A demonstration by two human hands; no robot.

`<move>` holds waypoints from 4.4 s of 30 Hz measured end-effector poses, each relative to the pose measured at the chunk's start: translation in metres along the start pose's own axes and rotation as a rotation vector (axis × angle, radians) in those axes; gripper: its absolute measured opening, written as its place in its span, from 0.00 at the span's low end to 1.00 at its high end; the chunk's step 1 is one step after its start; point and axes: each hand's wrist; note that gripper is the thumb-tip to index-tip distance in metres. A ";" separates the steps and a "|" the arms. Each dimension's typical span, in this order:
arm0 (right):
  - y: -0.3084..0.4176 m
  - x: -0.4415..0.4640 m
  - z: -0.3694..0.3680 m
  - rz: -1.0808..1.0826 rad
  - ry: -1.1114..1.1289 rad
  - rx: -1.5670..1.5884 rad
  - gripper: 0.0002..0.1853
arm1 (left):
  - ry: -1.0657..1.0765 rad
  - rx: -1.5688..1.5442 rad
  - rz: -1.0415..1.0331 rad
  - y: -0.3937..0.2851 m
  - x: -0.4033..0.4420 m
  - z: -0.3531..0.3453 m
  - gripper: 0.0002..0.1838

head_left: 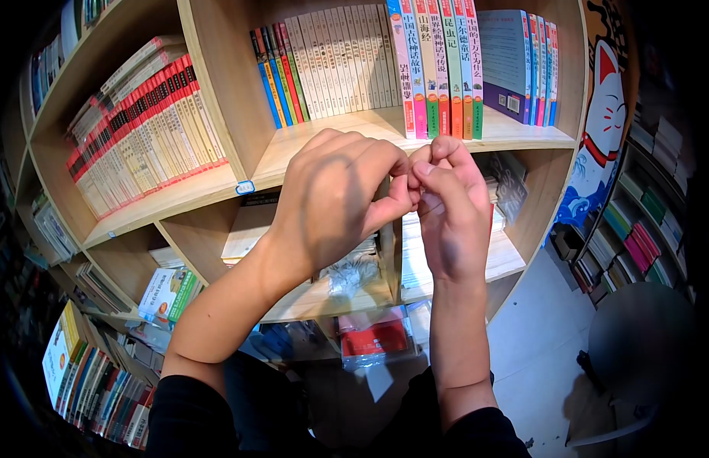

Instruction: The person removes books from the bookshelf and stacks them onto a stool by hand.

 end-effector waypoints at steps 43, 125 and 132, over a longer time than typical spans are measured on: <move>-0.002 0.006 0.010 -0.133 0.111 0.295 0.06 | 0.126 -0.610 0.433 -0.009 -0.005 0.003 0.06; -0.003 -0.003 -0.005 0.044 0.079 0.030 0.09 | -0.027 -0.439 0.333 -0.009 -0.017 0.002 0.06; -0.003 -0.002 -0.001 0.033 0.104 0.029 0.09 | -0.015 -0.419 0.330 -0.009 -0.017 0.005 0.07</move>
Point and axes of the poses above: each hand's wrist, its own x-axis towards the middle knuckle, its own z-axis out of the back of the hand, y = z × x, and after that the axes turned 2 degrees about x, right-handed
